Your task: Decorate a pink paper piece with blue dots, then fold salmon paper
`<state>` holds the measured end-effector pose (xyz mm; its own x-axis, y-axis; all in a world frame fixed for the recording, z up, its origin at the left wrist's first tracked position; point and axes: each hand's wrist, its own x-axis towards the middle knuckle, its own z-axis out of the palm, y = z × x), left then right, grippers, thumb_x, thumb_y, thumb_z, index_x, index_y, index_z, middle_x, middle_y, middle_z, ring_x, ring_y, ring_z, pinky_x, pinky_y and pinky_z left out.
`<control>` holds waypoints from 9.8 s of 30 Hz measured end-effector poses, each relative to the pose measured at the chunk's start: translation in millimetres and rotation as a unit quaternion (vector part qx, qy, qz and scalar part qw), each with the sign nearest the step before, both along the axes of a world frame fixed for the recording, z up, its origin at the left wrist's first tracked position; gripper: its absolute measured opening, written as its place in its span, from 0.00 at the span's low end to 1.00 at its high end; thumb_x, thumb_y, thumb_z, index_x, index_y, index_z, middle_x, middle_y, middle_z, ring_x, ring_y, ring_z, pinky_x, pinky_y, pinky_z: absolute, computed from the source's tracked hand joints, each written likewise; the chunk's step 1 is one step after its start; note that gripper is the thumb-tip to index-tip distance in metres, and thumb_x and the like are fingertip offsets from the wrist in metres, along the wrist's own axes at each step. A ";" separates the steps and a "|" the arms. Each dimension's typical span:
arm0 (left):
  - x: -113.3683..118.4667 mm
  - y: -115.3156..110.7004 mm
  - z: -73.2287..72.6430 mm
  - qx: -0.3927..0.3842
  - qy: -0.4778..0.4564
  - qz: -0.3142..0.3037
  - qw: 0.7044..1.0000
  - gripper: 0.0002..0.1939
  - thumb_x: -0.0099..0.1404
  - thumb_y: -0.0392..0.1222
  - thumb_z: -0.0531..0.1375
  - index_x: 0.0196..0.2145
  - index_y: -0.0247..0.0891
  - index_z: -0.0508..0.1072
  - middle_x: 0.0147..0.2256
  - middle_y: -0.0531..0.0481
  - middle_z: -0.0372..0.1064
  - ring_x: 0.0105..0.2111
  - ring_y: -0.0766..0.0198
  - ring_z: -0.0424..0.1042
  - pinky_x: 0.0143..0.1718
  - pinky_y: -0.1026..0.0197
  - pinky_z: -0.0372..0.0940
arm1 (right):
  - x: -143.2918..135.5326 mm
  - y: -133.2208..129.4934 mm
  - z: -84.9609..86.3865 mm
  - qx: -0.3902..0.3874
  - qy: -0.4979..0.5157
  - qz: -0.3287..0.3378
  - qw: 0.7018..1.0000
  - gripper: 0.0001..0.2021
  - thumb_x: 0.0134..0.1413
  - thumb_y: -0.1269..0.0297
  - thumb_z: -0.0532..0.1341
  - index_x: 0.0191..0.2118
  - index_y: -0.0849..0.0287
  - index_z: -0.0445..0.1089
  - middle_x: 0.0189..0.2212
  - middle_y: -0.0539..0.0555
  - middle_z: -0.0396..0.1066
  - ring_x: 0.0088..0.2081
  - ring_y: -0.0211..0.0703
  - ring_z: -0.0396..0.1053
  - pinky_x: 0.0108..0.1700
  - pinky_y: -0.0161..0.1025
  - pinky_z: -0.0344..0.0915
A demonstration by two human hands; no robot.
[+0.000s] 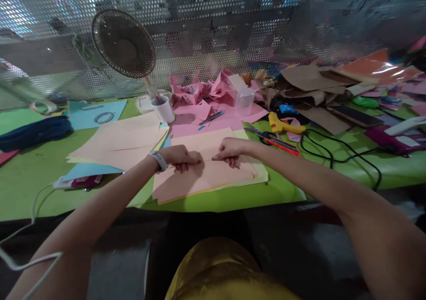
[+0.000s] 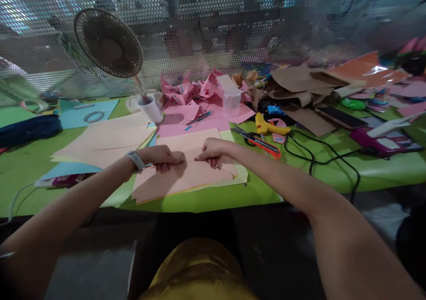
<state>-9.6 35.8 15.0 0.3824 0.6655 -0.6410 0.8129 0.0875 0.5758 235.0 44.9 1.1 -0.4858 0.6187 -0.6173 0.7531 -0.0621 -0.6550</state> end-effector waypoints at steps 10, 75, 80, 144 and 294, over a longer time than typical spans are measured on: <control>-67.2 -0.5 32.3 -0.009 0.097 0.016 0.995 0.19 0.44 0.52 0.73 0.12 0.37 0.74 0.14 0.44 0.69 0.13 0.65 0.63 0.17 0.64 0.55 | -1.9 -5.1 2.5 0.002 0.007 -0.015 1.000 0.27 0.43 0.40 0.69 0.20 0.60 0.64 0.14 0.52 0.69 0.17 0.38 0.69 0.22 0.34 0.63; 6.3 -12.9 -21.8 -0.077 -0.485 0.245 0.836 0.20 0.49 0.49 0.75 0.30 0.32 0.75 0.24 0.51 0.72 0.23 0.70 0.71 0.28 0.66 0.67 | -15.9 -47.6 11.1 0.722 0.047 0.341 0.600 0.21 0.63 0.79 0.55 0.59 0.65 0.67 0.61 0.63 0.66 0.62 0.50 0.65 0.61 0.51 0.66; 7.2 -14.7 -20.2 -0.070 -0.500 0.236 0.830 0.19 0.50 0.48 0.74 0.28 0.33 0.73 0.24 0.51 0.71 0.25 0.68 0.71 0.30 0.65 0.67 | -17.4 -51.2 8.9 0.710 0.059 0.332 0.618 0.21 0.61 0.80 0.56 0.59 0.67 0.67 0.57 0.65 0.70 0.61 0.51 0.66 0.62 0.55 0.64; 30.6 -44.5 -10.8 0.072 -0.385 0.049 0.919 0.29 0.62 0.63 0.60 0.18 0.37 0.60 0.20 0.57 0.50 0.22 0.71 0.50 0.27 0.65 0.61 | -15.9 -43.9 27.4 0.161 0.380 -0.195 0.890 0.22 0.41 0.43 0.70 0.28 0.58 0.66 0.24 0.47 0.63 0.26 0.36 0.60 0.28 0.35 0.56; 55.3 -38.5 -33.3 0.109 -0.566 0.411 0.706 0.17 0.50 0.52 0.73 0.30 0.37 0.79 0.35 0.50 0.78 0.40 0.61 0.75 0.49 0.58 0.66 | -42.4 -37.6 -5.4 0.063 0.455 -0.298 0.837 0.21 0.28 0.54 0.77 0.30 0.61 0.77 0.26 0.50 0.76 0.28 0.38 0.69 0.32 0.37 0.64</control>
